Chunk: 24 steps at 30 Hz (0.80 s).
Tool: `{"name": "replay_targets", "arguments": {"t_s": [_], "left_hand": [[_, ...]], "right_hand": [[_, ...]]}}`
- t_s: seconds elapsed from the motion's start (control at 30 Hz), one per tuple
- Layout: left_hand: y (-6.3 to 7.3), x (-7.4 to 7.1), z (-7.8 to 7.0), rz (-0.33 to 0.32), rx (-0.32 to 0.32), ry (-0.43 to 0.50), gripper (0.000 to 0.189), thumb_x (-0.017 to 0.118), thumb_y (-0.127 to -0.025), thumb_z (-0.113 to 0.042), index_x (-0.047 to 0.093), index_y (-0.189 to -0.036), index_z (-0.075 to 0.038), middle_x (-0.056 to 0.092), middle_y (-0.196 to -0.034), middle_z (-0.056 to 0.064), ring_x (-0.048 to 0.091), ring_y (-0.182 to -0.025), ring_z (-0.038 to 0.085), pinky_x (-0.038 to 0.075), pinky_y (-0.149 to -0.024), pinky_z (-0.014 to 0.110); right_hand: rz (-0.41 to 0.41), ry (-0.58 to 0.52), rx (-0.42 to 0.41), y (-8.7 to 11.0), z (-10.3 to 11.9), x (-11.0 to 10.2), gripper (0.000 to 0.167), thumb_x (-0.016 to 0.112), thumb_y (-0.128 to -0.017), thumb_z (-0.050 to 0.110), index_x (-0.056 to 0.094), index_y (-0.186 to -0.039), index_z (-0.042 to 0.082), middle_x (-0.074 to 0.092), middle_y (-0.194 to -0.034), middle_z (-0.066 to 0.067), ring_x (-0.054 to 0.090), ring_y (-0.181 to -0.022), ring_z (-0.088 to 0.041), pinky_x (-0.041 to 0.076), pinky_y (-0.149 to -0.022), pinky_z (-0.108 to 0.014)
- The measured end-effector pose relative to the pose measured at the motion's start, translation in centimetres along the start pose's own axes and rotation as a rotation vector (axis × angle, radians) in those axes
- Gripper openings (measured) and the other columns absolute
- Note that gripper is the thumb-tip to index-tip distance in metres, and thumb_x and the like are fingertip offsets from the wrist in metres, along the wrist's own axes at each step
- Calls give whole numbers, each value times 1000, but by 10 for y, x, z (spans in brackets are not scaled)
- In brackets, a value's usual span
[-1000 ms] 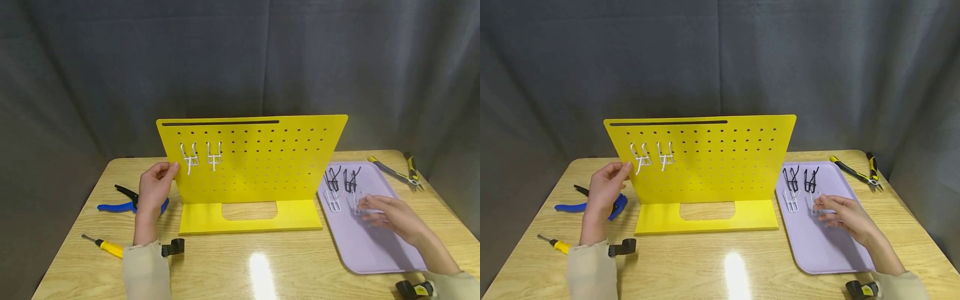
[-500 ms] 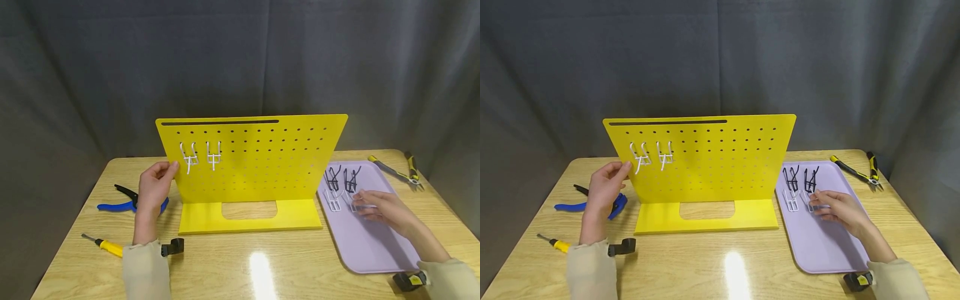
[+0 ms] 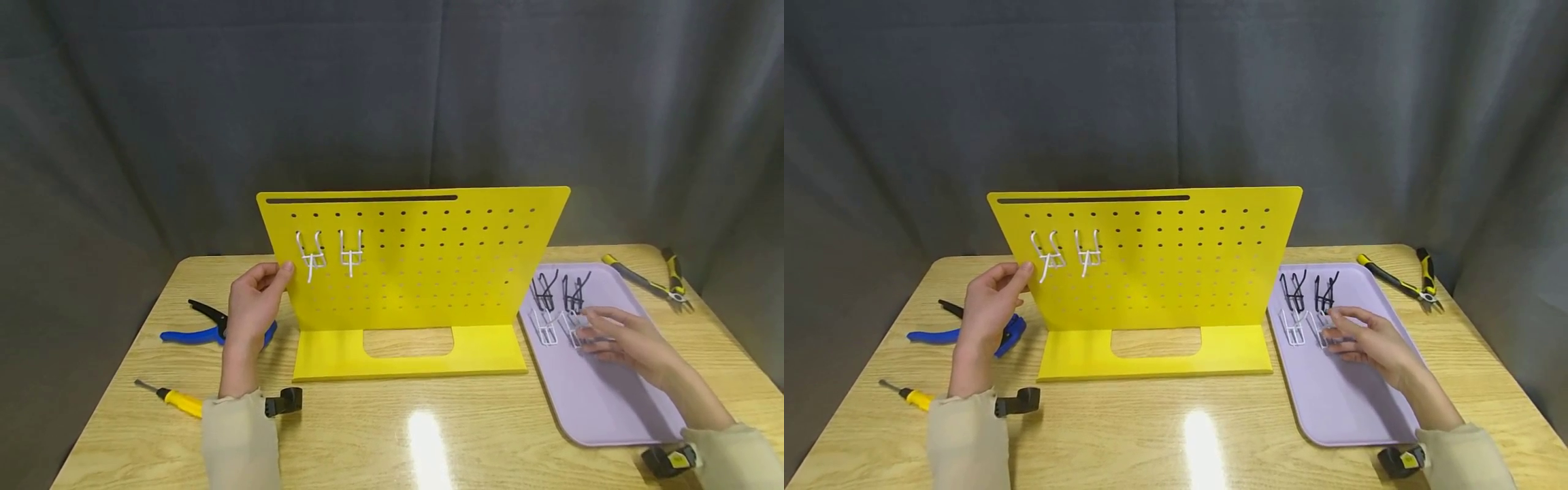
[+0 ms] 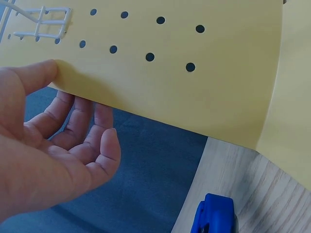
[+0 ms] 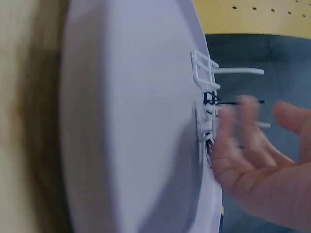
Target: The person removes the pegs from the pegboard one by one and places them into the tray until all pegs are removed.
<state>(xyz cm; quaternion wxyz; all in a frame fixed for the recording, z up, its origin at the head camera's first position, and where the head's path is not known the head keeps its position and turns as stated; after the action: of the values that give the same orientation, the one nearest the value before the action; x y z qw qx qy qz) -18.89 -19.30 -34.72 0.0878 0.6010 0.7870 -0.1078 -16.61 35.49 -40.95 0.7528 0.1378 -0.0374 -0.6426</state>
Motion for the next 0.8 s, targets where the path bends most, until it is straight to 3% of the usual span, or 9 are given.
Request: {"name": "replay_targets", "arguments": {"t_s": [0.07, 0.2, 0.3, 0.4, 0.57, 0.7, 0.8], "left_hand": [[0, 0, 0, 2, 2, 2, 45, 58, -96, -36, 61, -116, 4, 59, -102, 12, 54, -96, 21, 42, -86, 29], [0, 1, 0, 9, 8, -4, 45, 58, -96, -37, 61, -116, 4, 59, -103, 12, 54, -97, 22, 41, -87, 31], [0, 0, -1, 9, 2, -13, 47, 58, -96, -38, 60, -118, 3, 59, -105, 12, 54, -99, 23, 41, -88, 32], [0, -1, 0, 8, 2, -5, 46, 58, -96, -37, 60, -118, 4, 58, -105, 13, 54, -100, 25, 40, -88, 32], [0, 0, 0, 7, 0, 3, 46, 58, -96, -37, 60, -117, 4, 58, -104, 13, 54, -100, 26, 41, -88, 32], [0, 0, 0, 10, -6, 3, 46, 58, -96, -38, 60, -117, 3, 58, -104, 13, 54, -99, 25, 40, -88, 32], [0, 0, 0, 13, -7, 2, 47, 58, -96, -38, 60, -118, 4, 58, -105, 14, 54, -99, 25, 40, -89, 33]], "right_hand": [[-29, -126, -71, 4, 5, 1, 13, 51, -101, 19, 59, -110, 23, 69, -86, 0, 69, -77, -17, 55, -70, -29], [-88, -338, -281, 13, 26, 6, 18, 53, -99, 7, 65, -107, 16, 67, -79, -5, 69, -72, -17, 55, -66, -26], [-124, -407, -406, 20, 47, 14, 18, 52, -97, 2, 67, -106, 9, 68, -80, -6, 69, -73, -17, 55, -66, -24], [-188, -393, -496, 26, 68, 26, 18, 54, -96, 0, 68, -104, 6, 70, -82, -5, 70, -74, -15, 54, -68, -22], [-188, -367, -546, 30, 86, 56, 18, 54, -96, 2, 65, -111, 7, 69, -93, -3, 68, -84, -13, 53, -74, -20], [-120, -387, -548, 22, 82, 88, 19, 53, -97, 3, 62, -114, 4, 68, -101, -4, 67, -90, -14, 53, -75, -23], [-110, -320, -512, 15, 76, 114, 20, 53, -98, 7, 59, -116, 1, 66, -103, -3, 66, -90, -15, 53, -75, -24]]}}
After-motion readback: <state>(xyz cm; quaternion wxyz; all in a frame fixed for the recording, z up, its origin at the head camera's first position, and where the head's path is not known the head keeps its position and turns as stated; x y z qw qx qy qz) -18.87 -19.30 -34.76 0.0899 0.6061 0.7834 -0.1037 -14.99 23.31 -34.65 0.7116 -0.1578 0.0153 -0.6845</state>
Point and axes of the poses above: each hand's wrist, its own y-axis away from the middle knuckle, its own x-axis out of the palm, z = x × y, the point moved 3 cm from there along -y, towards the middle knuckle
